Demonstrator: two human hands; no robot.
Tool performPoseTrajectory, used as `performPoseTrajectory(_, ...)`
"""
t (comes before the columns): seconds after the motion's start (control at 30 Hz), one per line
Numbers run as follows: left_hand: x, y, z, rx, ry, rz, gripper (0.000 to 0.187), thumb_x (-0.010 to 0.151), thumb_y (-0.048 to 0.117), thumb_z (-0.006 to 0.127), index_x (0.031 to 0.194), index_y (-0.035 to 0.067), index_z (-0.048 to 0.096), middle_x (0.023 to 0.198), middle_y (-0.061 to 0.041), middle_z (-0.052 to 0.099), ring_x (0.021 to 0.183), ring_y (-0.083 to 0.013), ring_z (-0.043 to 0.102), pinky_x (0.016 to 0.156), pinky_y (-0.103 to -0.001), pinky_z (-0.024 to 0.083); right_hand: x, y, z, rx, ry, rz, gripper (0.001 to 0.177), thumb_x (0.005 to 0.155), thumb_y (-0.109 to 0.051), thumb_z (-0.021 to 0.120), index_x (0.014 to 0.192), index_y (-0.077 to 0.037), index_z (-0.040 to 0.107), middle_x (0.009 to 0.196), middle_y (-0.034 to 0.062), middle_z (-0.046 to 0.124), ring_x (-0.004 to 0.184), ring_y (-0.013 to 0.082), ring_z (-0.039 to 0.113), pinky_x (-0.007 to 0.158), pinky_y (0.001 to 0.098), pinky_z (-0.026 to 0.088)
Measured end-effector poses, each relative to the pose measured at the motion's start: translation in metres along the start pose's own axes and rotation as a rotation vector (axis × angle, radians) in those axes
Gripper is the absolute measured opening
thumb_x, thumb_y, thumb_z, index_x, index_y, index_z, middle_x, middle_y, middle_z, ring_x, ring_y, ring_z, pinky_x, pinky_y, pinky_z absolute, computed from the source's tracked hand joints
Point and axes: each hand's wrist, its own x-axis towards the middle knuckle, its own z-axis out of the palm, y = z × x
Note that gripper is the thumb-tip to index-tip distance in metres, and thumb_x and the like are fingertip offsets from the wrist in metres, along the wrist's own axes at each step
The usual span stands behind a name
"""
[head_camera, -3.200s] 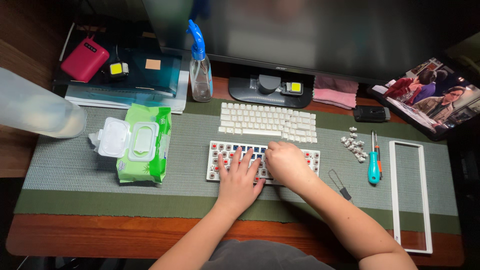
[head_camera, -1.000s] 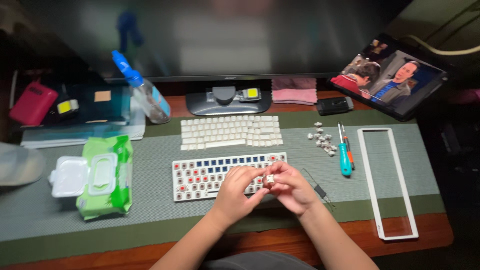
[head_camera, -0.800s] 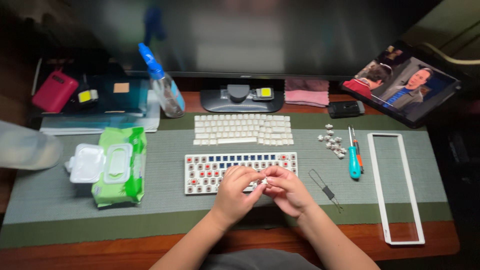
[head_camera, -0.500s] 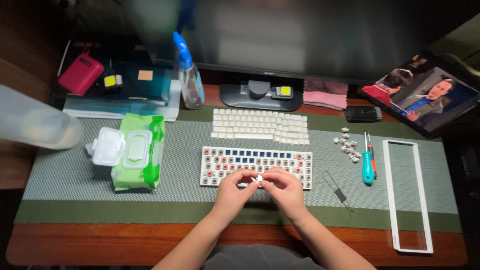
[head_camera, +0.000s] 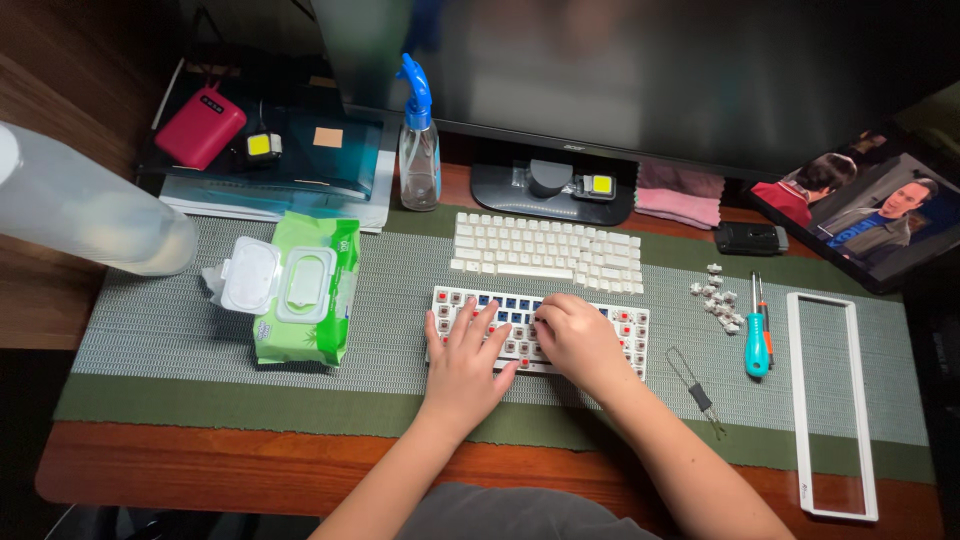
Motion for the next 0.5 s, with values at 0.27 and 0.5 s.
performPoseTrajectory(0.27,-0.0054,-0.0039,0.0068,-0.025,-0.009,-0.006,0.052,0.076,0.031,0.081,0.122,0.010,0.068,0.142,-0.011,0.055,0.142,-0.0335,0.041,0.115,-0.070,0.022,0.0087,-0.0011,-0.0015,-0.067,-0.098,-0.074,0.007,0.076,-0.008,0.075,0.080,-0.004,0.071,0.088,0.0076,0.069,0.085,0.0295,0.066,0.079,0.0415,0.054)
performPoseTrajectory(0.5,-0.0055,-0.0036,0.0071,-0.025,-0.007,-0.009,0.050,0.077,0.030,0.081,0.122,0.012,0.068,0.142,-0.010,0.055,0.143,-0.0327,0.042,0.116,-0.069,0.021,0.0104,0.0006,0.0009,-0.097,-0.122,-0.092,0.007,0.077,-0.009,0.075,0.082,-0.005,0.073,0.088,0.0057,0.069,0.085,0.0283,0.064,0.080,0.0413,0.052)
